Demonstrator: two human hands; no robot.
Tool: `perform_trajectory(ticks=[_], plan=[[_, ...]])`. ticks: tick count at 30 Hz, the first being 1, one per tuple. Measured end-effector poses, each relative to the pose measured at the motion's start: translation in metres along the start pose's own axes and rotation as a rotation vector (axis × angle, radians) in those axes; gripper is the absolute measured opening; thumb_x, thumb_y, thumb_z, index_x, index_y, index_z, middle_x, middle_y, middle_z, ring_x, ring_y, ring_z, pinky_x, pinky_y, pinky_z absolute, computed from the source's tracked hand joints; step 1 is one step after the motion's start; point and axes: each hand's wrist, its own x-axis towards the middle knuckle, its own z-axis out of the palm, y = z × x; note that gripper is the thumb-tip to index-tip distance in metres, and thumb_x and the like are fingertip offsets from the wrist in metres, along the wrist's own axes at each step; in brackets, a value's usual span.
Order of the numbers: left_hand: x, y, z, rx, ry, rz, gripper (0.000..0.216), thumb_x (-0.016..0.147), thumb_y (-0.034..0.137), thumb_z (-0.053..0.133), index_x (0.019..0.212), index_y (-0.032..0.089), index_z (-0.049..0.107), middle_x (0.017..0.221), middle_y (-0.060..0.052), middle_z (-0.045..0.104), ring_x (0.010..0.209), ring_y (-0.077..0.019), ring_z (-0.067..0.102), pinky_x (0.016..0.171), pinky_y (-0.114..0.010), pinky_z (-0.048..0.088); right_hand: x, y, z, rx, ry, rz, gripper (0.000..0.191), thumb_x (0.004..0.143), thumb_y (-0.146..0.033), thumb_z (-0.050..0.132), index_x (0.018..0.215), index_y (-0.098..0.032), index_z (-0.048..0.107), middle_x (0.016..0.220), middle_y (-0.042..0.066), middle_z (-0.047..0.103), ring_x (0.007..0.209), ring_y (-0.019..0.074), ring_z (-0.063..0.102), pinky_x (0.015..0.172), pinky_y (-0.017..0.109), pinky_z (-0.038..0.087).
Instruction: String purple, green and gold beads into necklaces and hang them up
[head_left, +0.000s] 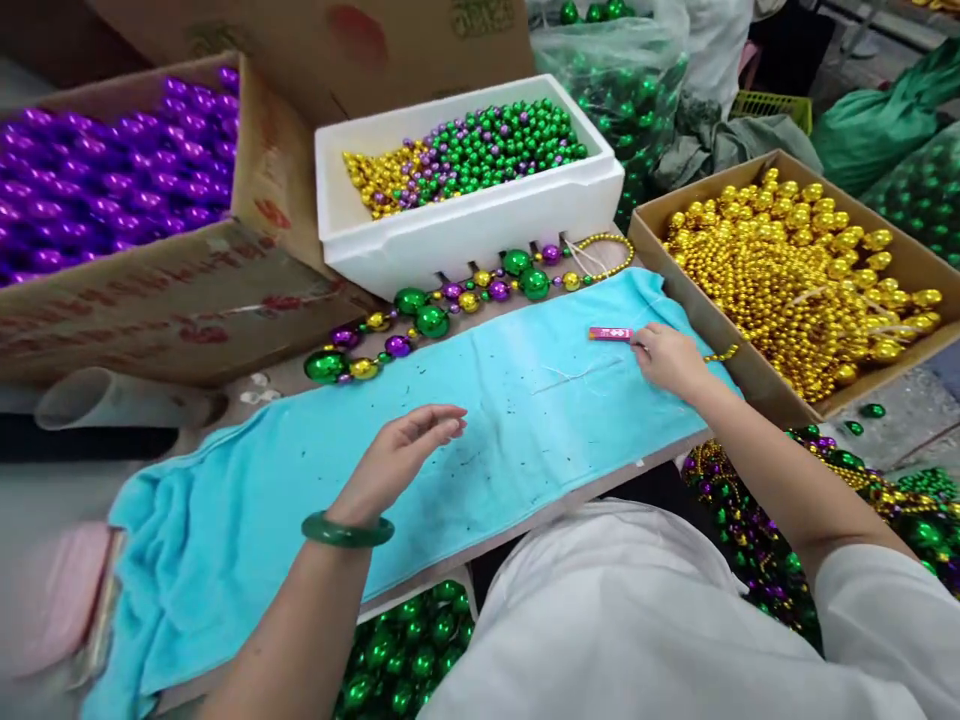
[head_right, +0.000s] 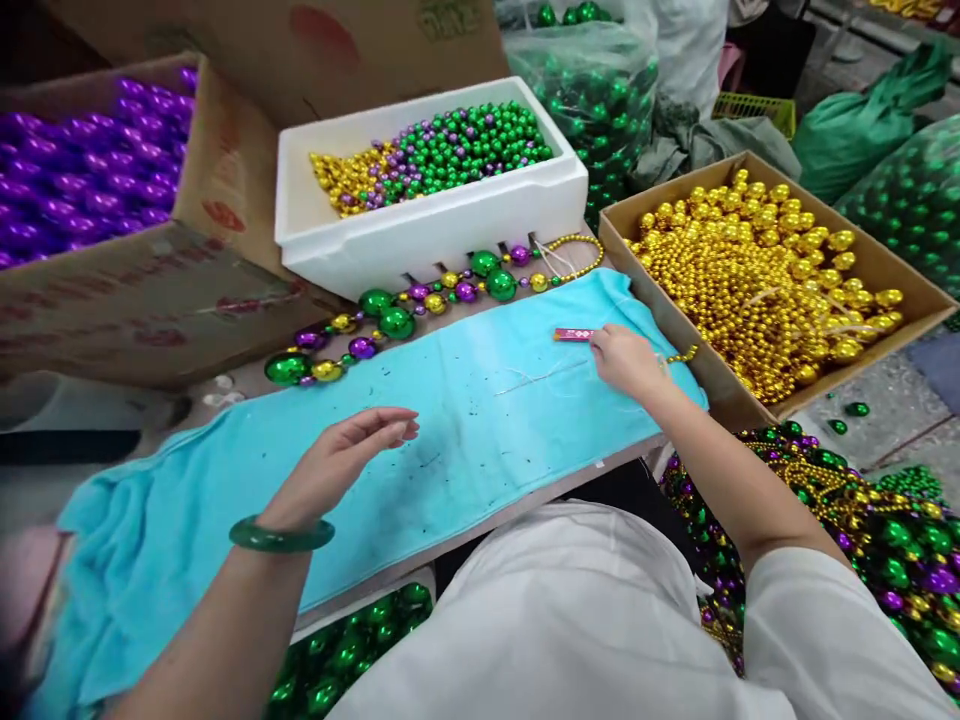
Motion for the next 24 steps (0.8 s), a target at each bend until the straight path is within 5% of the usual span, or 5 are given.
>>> perform_trajectory(ticks=[6,12,19,24], plan=[[0.006,-0.036,-0.014,-0.179,0.107,0.016,0.044,0.072,0.054,0.066,0.101,0.020,0.066,0.102,-0.008,0.072,0.100,-0.0255,0.064,0.095,-0.040,0.048,0.029,-0.059,0.013,0.116,-0.119,-0.187,0.021,0.089,-0.018,0.046,0.091,-0.017,0.067,0.095,0.007,0.068,0.091,0.0200,0.060,0.073,0.027,0.041],[0.015,-0.049,-0.020,-0.215,0.143,0.034,0.042,0.073,0.054,0.064,0.098,0.020,0.067,0.096,-0.007,0.072,0.099,-0.0259,0.064,0.096,-0.042,0.048,0.027,-0.060,0.019,0.111,-0.116,-0.114,0.021,0.087,-0.019,0.047,0.088,-0.016,0.068,0.096,0.009,0.068,0.089,0.0207,0.060,0.073,0.029,0.042],[0.027,-0.052,0.000,-0.172,0.115,0.102,0.040,0.079,0.050,0.058,0.102,0.018,0.066,0.096,-0.007,0.071,0.094,-0.0227,0.063,0.089,-0.036,0.049,0.005,-0.070,0.020,0.201,-0.192,-0.099,0.016,0.085,-0.020,0.049,0.085,-0.017,0.065,0.086,0.005,0.064,0.075,0.0159,0.058,0.068,0.026,0.042],[0.033,-0.040,0.021,-0.010,0.088,0.243,0.032,0.085,0.043,0.053,0.101,0.020,0.068,0.105,-0.006,0.069,0.100,-0.0218,0.061,0.090,-0.033,0.047,-0.025,-0.082,0.020,0.067,-0.350,-0.074,0.014,0.085,-0.027,0.054,0.088,-0.018,0.064,0.089,0.007,0.063,0.079,0.0178,0.058,0.062,0.026,0.038]])
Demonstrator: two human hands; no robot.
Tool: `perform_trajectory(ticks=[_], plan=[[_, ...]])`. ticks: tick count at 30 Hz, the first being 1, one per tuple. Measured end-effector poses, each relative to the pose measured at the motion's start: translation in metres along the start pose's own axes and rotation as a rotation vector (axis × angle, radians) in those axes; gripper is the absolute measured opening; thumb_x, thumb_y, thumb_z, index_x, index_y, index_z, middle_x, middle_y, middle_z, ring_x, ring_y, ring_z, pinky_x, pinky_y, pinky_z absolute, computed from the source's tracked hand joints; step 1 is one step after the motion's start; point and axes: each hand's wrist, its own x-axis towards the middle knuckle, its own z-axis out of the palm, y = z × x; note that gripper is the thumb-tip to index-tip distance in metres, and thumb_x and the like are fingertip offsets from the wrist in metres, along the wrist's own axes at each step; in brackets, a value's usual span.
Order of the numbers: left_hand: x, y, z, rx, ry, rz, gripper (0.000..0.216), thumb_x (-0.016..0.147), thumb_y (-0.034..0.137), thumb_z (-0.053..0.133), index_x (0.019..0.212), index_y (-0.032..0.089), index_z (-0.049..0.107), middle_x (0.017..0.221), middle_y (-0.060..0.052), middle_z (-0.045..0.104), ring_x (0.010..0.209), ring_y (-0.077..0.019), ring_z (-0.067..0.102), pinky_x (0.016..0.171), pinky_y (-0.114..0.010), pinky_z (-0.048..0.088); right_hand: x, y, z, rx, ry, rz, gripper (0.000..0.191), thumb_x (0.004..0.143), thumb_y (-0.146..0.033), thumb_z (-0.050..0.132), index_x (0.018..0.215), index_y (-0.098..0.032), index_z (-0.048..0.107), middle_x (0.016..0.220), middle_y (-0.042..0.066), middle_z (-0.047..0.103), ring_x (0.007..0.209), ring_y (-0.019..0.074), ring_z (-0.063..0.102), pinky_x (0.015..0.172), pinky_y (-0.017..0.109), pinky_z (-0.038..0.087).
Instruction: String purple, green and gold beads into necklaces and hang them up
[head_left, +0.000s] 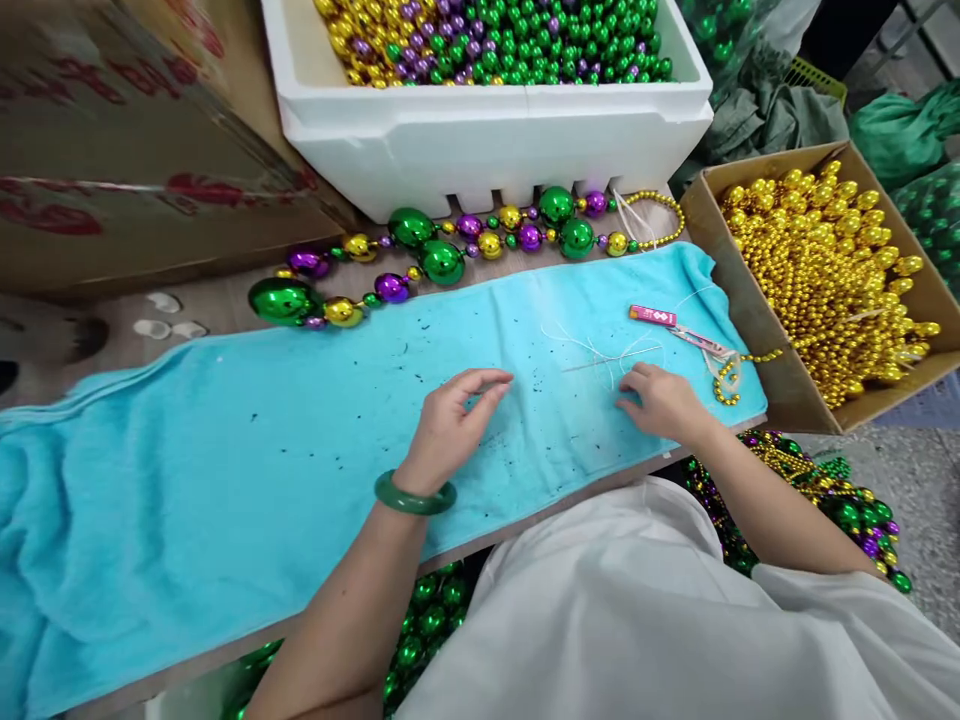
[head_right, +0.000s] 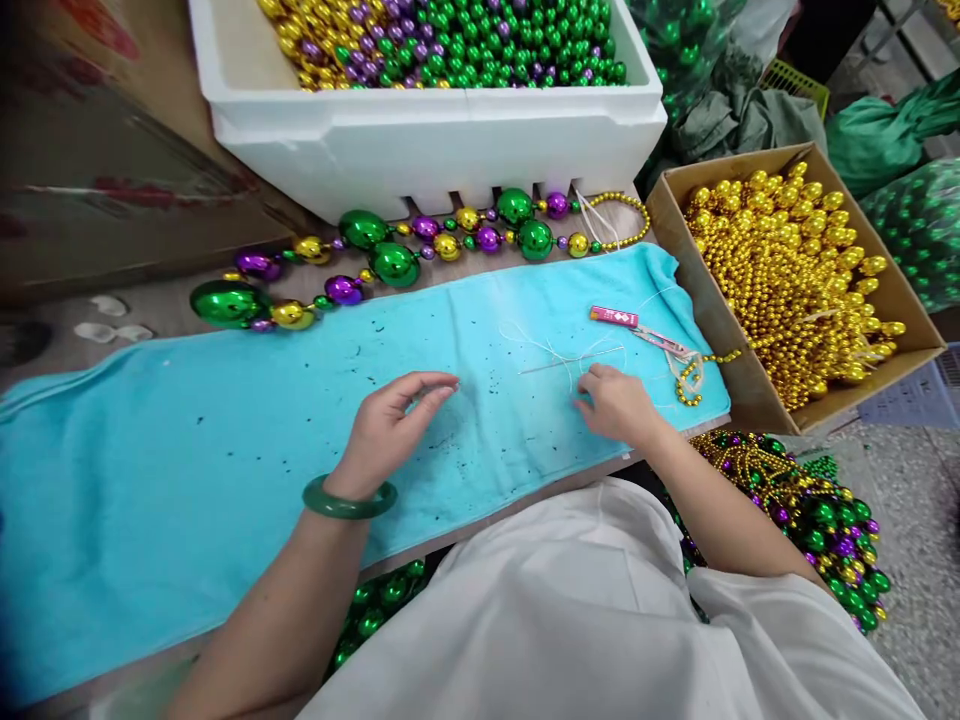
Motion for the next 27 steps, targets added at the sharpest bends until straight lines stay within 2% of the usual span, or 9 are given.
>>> perform_trajectory(ticks=[3,7,10,15,17,20,22,25,27], plan=[[0.004,0.010,0.014,0.057,-0.053,0.113,0.028,0.088,0.038,0.050,0.100,0.019,0.068,0.103,-0.006,0.069,0.098,-0.0211,0.061,0.090,-0.033,0.046,-0.011,0.001,0.008,0.038,-0.019,-0.013,0.016,0.088,-0.020,0.048,0.088,-0.018,0.064,0.090,0.006,0.063,0.082,0.0170,0.058,0.063,0.025,0.038],[0.003,0.023,0.044,0.156,-0.196,0.362,0.031,0.089,0.032,0.049,0.112,0.018,0.064,0.112,-0.009,0.065,0.107,-0.0228,0.057,0.097,-0.038,0.042,-0.021,0.004,0.007,0.238,-0.014,-0.192,0.017,0.088,-0.016,0.047,0.087,-0.018,0.064,0.089,0.005,0.063,0.084,0.0152,0.058,0.070,0.024,0.040],[-0.004,0.030,0.075,0.242,-0.323,0.516,0.037,0.087,0.029,0.053,0.121,0.017,0.059,0.120,-0.012,0.060,0.115,-0.0257,0.051,0.100,-0.042,0.039,-0.031,0.002,0.002,0.319,-0.090,-0.312,0.015,0.087,-0.015,0.049,0.087,-0.018,0.064,0.084,0.004,0.064,0.078,0.0143,0.058,0.070,0.024,0.041],[-0.019,0.035,0.108,0.353,-0.542,0.498,0.025,0.091,0.021,0.043,0.090,0.015,0.067,0.083,-0.007,0.065,0.081,-0.0193,0.058,0.074,-0.032,0.046,-0.037,0.009,-0.008,0.373,-0.231,-0.380,0.015,0.088,-0.018,0.049,0.089,-0.019,0.064,0.082,0.002,0.067,0.074,0.0136,0.058,0.067,0.024,0.041],[-0.022,0.035,0.106,0.391,-0.519,0.475,0.026,0.092,0.021,0.042,0.089,0.016,0.067,0.082,-0.007,0.065,0.080,-0.0189,0.057,0.071,-0.031,0.044,-0.033,0.020,-0.012,0.379,-0.156,-0.351,0.015,0.090,-0.022,0.050,0.090,-0.019,0.064,0.086,0.003,0.066,0.076,0.0138,0.058,0.068,0.024,0.042],[-0.025,0.032,0.092,0.470,-0.441,0.425,0.030,0.093,0.023,0.039,0.091,0.017,0.068,0.081,-0.007,0.064,0.079,-0.0195,0.056,0.070,-0.031,0.044,-0.021,0.041,-0.016,0.291,0.092,-0.207,0.016,0.090,-0.022,0.047,0.089,-0.018,0.063,0.088,0.005,0.065,0.075,0.0145,0.057,0.068,0.026,0.042],[-0.025,0.030,0.082,0.506,-0.384,0.386,0.032,0.094,0.026,0.039,0.095,0.018,0.069,0.083,-0.008,0.064,0.082,-0.0206,0.057,0.074,-0.033,0.045,-0.011,0.049,-0.017,0.208,0.187,-0.170,0.017,0.090,-0.022,0.047,0.088,-0.018,0.063,0.087,0.006,0.064,0.076,0.0158,0.057,0.067,0.027,0.042],[-0.021,0.032,0.071,0.433,-0.232,0.293,0.029,0.091,0.031,0.044,0.102,0.020,0.069,0.097,-0.011,0.066,0.099,-0.0256,0.057,0.091,-0.042,0.042,0.003,0.048,-0.013,0.099,0.204,-0.243,0.021,0.092,-0.020,0.043,0.093,-0.018,0.064,0.091,0.008,0.064,0.085,0.0185,0.057,0.068,0.028,0.041],[-0.016,0.040,0.067,0.194,-0.102,0.157,0.032,0.090,0.038,0.048,0.108,0.020,0.067,0.108,-0.011,0.066,0.108,-0.0273,0.056,0.099,-0.045,0.039,0.012,0.043,-0.010,-0.001,0.188,-0.329,0.026,0.091,-0.015,0.040,0.099,-0.019,0.064,0.098,0.009,0.064,0.091,0.0203,0.055,0.067,0.029,0.040]])
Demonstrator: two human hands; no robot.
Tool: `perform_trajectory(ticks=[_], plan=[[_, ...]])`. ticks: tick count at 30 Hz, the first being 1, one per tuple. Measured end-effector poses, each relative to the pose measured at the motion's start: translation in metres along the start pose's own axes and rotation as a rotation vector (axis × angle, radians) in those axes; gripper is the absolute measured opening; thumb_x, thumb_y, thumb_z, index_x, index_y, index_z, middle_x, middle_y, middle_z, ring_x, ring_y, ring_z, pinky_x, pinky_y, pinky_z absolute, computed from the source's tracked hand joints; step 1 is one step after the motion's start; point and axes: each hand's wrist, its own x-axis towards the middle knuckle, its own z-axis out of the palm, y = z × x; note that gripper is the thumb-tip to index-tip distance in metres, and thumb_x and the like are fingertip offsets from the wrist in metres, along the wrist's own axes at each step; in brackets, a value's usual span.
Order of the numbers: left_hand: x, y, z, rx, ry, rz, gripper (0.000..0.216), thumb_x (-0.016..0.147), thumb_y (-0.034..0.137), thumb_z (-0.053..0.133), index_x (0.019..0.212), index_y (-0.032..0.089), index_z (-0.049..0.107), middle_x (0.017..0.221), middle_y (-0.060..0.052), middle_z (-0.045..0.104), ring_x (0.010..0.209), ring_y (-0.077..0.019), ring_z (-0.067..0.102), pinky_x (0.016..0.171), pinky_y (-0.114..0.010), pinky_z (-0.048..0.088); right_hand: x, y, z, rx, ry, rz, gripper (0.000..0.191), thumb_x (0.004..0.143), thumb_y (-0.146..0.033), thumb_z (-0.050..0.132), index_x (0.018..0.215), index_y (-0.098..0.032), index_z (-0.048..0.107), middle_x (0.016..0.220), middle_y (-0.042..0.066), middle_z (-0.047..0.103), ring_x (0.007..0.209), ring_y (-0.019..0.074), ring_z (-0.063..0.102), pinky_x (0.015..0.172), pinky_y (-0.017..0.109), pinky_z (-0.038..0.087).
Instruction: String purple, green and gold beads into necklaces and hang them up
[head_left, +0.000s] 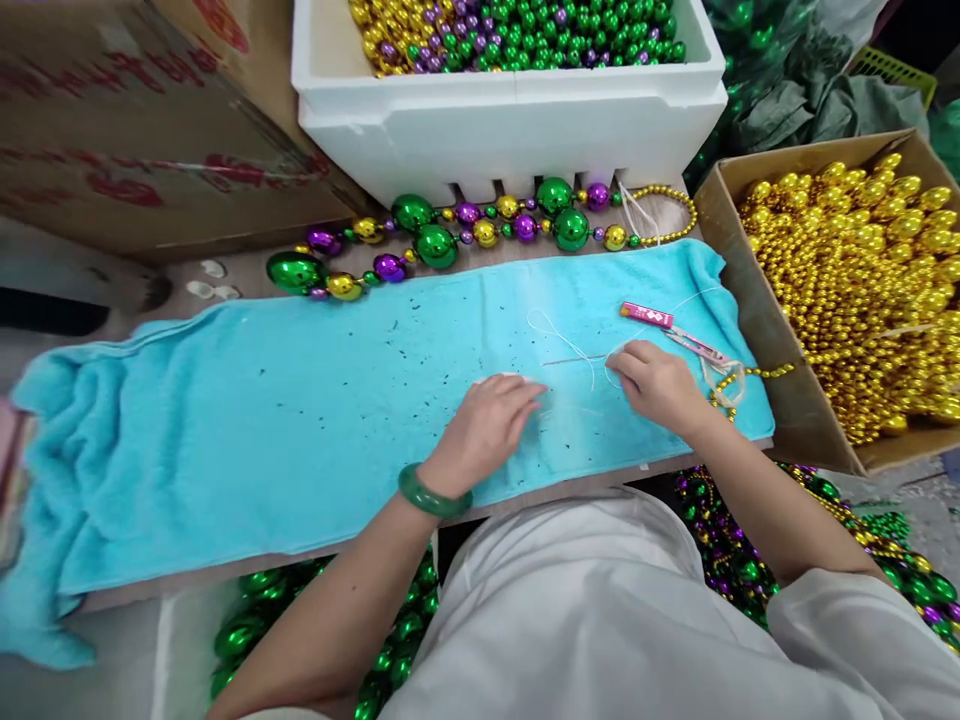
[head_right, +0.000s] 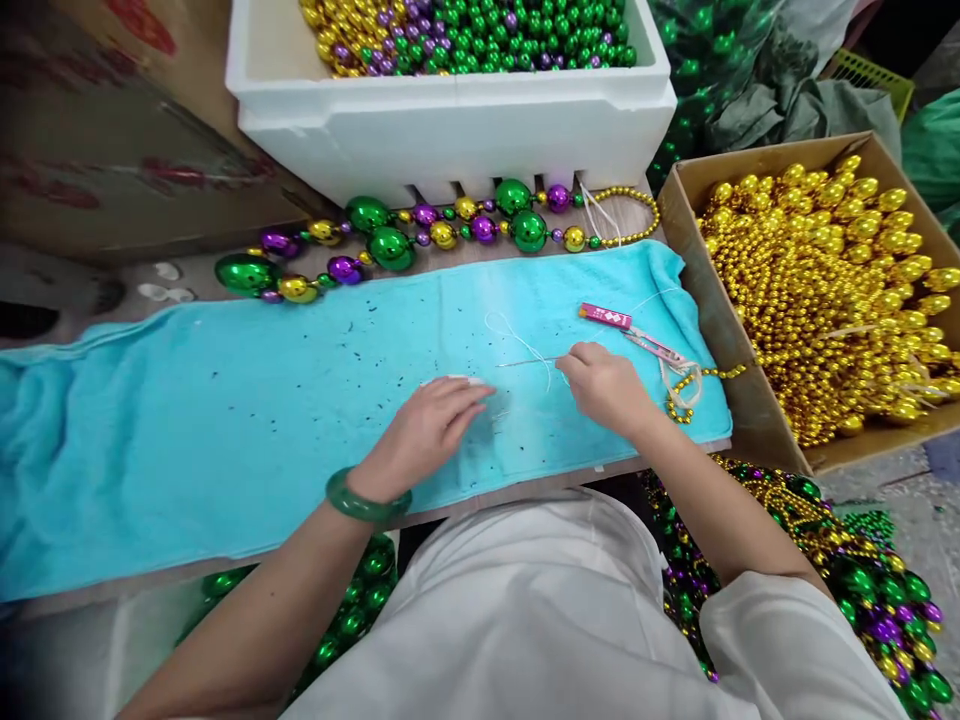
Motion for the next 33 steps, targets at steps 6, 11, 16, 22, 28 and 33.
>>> perform_trajectory(ticks=[6,11,16,22,28,33], plan=[[0.015,0.028,-0.026,-1.118,0.147,-0.373,0.065,0.088,0.066,0.029,0.120,0.018,0.057,0.116,-0.012,0.064,0.114,-0.0280,0.058,0.092,-0.046,0.049,0.019,-0.001,0.015,-0.065,-0.140,-0.235,0.028,0.087,-0.009,0.043,0.097,-0.020,0.067,0.108,0.011,0.061,0.093,0.0228,0.051,0.063,0.030,0.040],[0.014,0.034,-0.034,-1.289,0.235,-0.403,0.062,0.087,0.067,0.027,0.116,0.021,0.057,0.123,-0.011,0.060,0.127,-0.0281,0.047,0.096,-0.049,0.046,0.026,-0.018,0.012,0.433,0.103,-0.077,0.015,0.089,-0.023,0.052,0.093,-0.020,0.066,0.100,0.009,0.061,0.092,0.0199,0.056,0.072,0.031,0.047],[0.013,0.036,-0.027,-1.342,0.203,-0.391,0.062,0.088,0.067,0.022,0.116,0.022,0.055,0.129,-0.009,0.055,0.130,-0.0280,0.044,0.093,-0.046,0.049,0.044,-0.059,0.005,1.243,0.122,0.049,0.028,0.078,-0.039,0.068,0.099,-0.021,0.063,0.093,0.004,0.063,0.074,0.0134,0.057,0.062,0.026,0.047],[0.010,0.036,-0.022,-1.396,0.116,-0.439,0.069,0.086,0.070,0.015,0.118,0.020,0.052,0.133,-0.012,0.051,0.128,-0.0269,0.046,0.082,-0.038,0.055,0.055,-0.081,0.015,1.615,0.138,0.189,0.030,0.067,-0.042,0.076,0.080,-0.020,0.061,0.077,0.000,0.062,0.064,0.0105,0.055,0.055,0.023,0.045],[0.005,0.032,-0.019,-1.462,0.158,-0.436,0.067,0.087,0.069,0.017,0.118,0.020,0.051,0.132,-0.013,0.051,0.129,-0.0264,0.044,0.083,-0.037,0.055,0.052,-0.082,0.032,1.700,0.105,0.295,0.031,0.075,-0.047,0.068,0.083,-0.018,0.062,0.059,-0.003,0.053,0.050,0.0083,0.047,0.041,0.021,0.035],[0.004,0.034,-0.021,-1.668,0.192,-0.461,0.066,0.089,0.066,0.018,0.116,0.016,0.052,0.131,-0.014,0.052,0.127,-0.0247,0.048,0.075,-0.029,0.056,0.051,-0.084,0.036,1.731,0.121,0.230,0.031,0.077,-0.048,0.065,0.086,-0.018,0.062,0.066,-0.002,0.057,0.052,0.0088,0.050,0.043,0.022,0.039]])
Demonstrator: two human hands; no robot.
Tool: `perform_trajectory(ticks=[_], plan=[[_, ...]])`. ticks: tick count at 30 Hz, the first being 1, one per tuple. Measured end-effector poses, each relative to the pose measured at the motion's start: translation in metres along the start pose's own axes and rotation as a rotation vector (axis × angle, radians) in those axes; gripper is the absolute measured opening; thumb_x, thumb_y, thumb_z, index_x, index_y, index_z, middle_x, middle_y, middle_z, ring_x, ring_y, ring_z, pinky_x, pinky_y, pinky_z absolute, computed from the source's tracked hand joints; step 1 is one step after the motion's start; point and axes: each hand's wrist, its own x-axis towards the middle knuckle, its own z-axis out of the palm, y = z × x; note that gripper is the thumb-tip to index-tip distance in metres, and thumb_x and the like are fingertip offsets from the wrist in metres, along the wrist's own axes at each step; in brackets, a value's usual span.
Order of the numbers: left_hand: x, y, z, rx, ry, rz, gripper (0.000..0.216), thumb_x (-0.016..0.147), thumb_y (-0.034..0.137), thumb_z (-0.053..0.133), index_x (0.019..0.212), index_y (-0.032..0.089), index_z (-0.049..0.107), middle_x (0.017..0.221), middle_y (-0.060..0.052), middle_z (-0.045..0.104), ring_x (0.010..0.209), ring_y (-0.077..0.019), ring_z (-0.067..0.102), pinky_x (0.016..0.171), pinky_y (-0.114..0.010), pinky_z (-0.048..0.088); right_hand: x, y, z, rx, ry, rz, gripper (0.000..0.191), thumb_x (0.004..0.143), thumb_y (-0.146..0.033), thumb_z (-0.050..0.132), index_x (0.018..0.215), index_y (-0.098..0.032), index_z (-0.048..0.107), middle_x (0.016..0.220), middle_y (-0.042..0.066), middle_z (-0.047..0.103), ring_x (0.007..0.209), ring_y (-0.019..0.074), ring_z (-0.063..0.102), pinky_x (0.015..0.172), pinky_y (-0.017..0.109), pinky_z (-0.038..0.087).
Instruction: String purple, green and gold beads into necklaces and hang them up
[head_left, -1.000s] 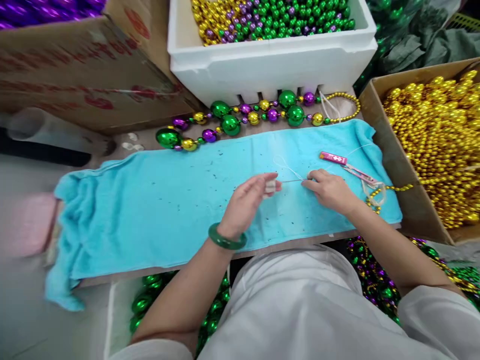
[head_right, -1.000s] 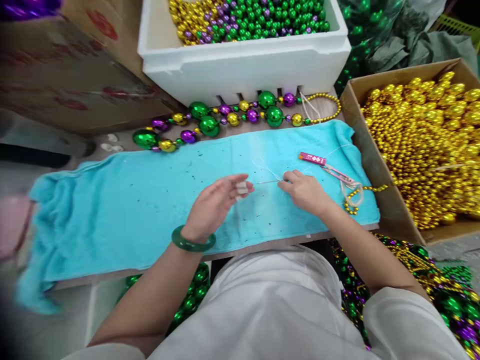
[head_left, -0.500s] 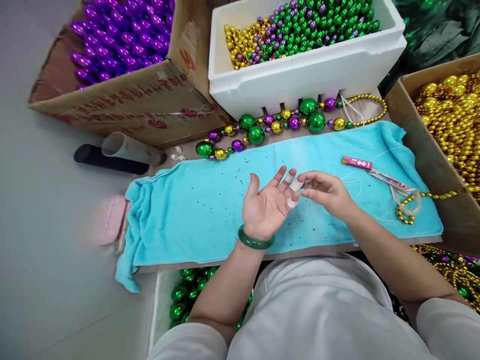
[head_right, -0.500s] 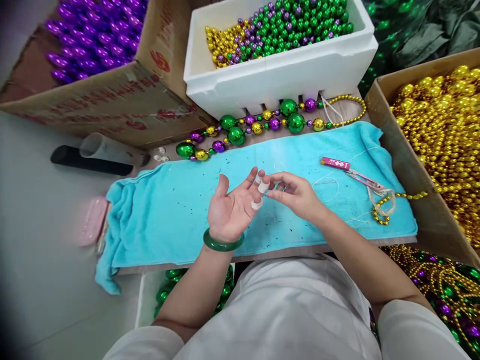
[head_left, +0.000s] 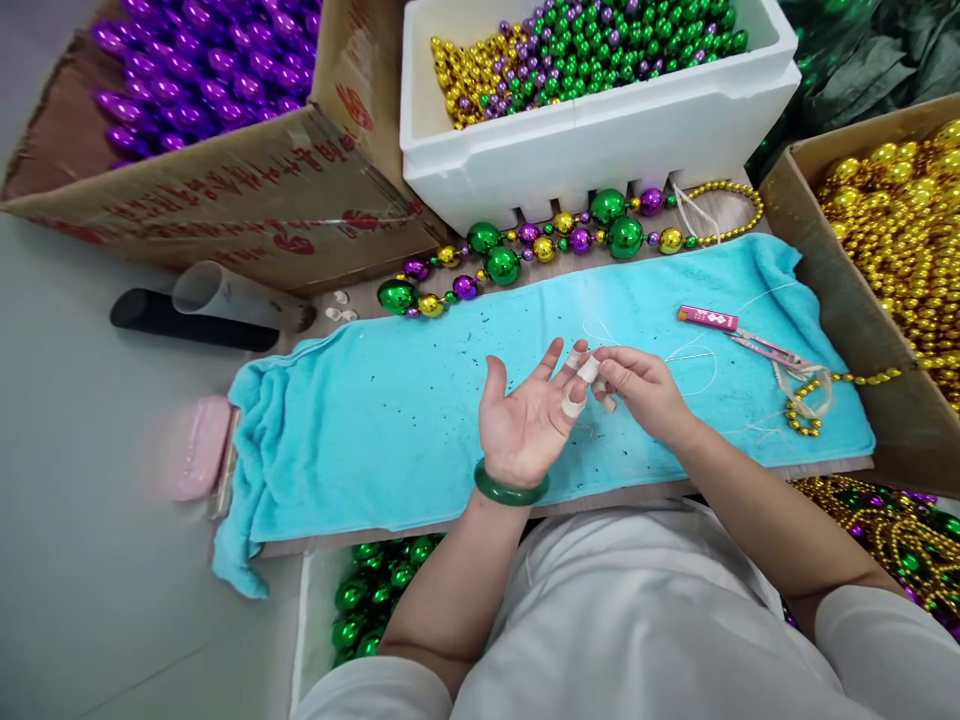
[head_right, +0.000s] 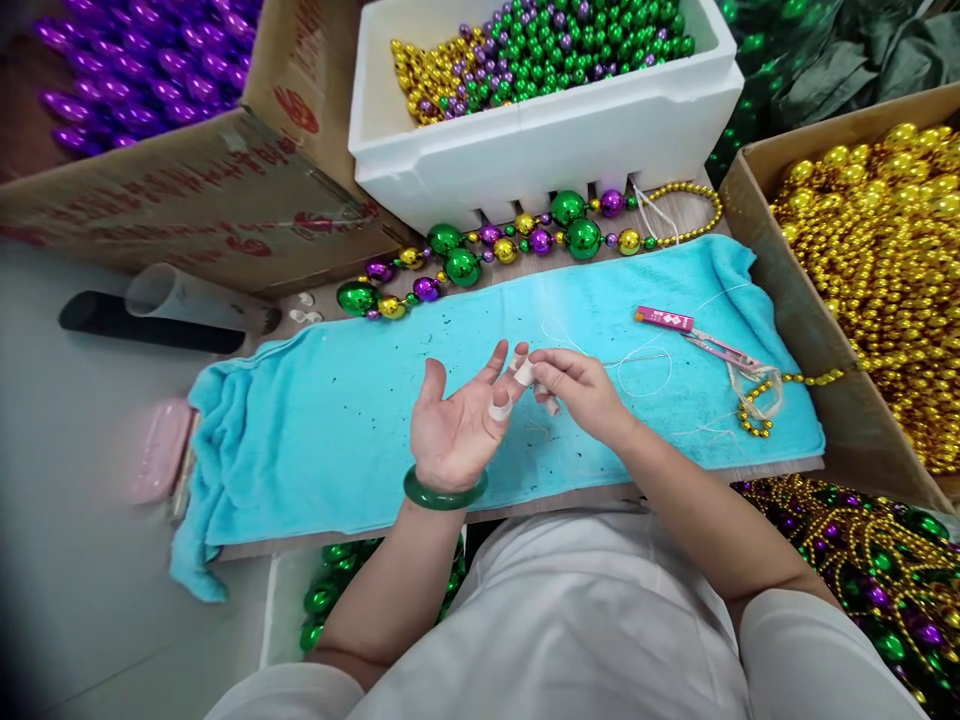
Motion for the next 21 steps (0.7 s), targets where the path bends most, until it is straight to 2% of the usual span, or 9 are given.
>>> perform_trajectory(ticks=[4,6,10,13,15,17,19,21], plan=[[0.002,-0.002,0.001,-0.142,0.018,-0.031,0.067,0.090,0.065,0.020,0.115,0.012,0.053,0.127,-0.017,0.054,0.122,-0.0251,0.052,0.071,-0.027,0.056,0.000,-0.002,0.001,-0.184,0.021,-0.042,0.027,0.081,-0.046,0.061,0.085,-0.019,0.059,0.068,-0.002,0.059,0.052,0.0083,0.050,0.045,0.022,0.040],[0.004,-0.003,-0.003,-0.159,0.013,-0.038,0.064,0.089,0.065,0.026,0.112,0.013,0.055,0.123,-0.016,0.056,0.119,-0.0262,0.053,0.072,-0.028,0.056,-0.001,-0.006,-0.008,-0.385,-0.017,-0.108,0.024,0.085,-0.043,0.056,0.087,-0.019,0.061,0.074,0.000,0.062,0.058,0.0105,0.055,0.051,0.024,0.044],[0.008,0.000,-0.020,-0.035,0.084,0.028,0.036,0.088,0.050,0.049,0.095,0.016,0.060,0.102,-0.009,0.063,0.110,-0.0259,0.060,0.082,-0.035,0.054,-0.005,-0.023,-0.053,-1.030,-0.028,-0.370,0.018,0.090,-0.025,0.049,0.092,-0.020,0.066,0.091,0.006,0.066,0.085,0.0174,0.061,0.075,0.031,0.047],[0.010,0.005,-0.034,0.081,0.211,0.189,0.017,0.081,0.033,0.062,0.085,0.016,0.060,0.085,-0.004,0.063,0.098,-0.0215,0.064,0.085,-0.034,0.052,-0.011,-0.036,-0.086,-1.453,-0.021,-0.428,0.024,0.089,-0.015,0.044,0.095,-0.019,0.068,0.097,0.009,0.064,0.091,0.0199,0.059,0.071,0.030,0.045],[0.011,0.007,-0.039,0.143,0.257,0.299,0.014,0.078,0.028,0.065,0.082,0.016,0.059,0.079,-0.002,0.062,0.089,-0.0183,0.065,0.085,-0.034,0.052,-0.014,-0.039,-0.096,-1.638,-0.100,-0.426,0.026,0.088,-0.012,0.044,0.096,-0.018,0.068,0.099,0.009,0.063,0.091,0.0205,0.057,0.065,0.029,0.042],[0.012,0.007,-0.039,0.197,0.251,0.345,0.016,0.075,0.028,0.068,0.081,0.016,0.059,0.078,-0.001,0.062,0.082,-0.0163,0.065,0.082,-0.033,0.052,-0.015,-0.037,-0.096,-1.756,-0.213,-0.426,0.027,0.087,-0.009,0.043,0.096,-0.018,0.068,0.101,0.010,0.063,0.090,0.0204,0.055,0.063,0.028,0.039],[0.012,0.005,-0.035,0.249,0.225,0.336,0.018,0.073,0.029,0.069,0.081,0.016,0.060,0.076,-0.001,0.061,0.077,-0.0148,0.064,0.070,-0.027,0.052,-0.013,-0.034,-0.092,-1.834,-0.336,-0.416,0.027,0.087,-0.009,0.043,0.095,-0.018,0.067,0.102,0.010,0.062,0.089,0.0205,0.053,0.062,0.029,0.037],[0.014,0.003,-0.032,0.313,0.216,0.340,0.019,0.073,0.030,0.070,0.080,0.016,0.061,0.075,-0.001,0.060,0.071,-0.0124,0.062,0.057,-0.021,0.047,-0.009,-0.032,-0.088,-1.869,-0.434,-0.397,0.025,0.088,-0.010,0.043,0.091,-0.017,0.067,0.103,0.010,0.061,0.088,0.0209,0.051,0.062,0.029,0.037]])
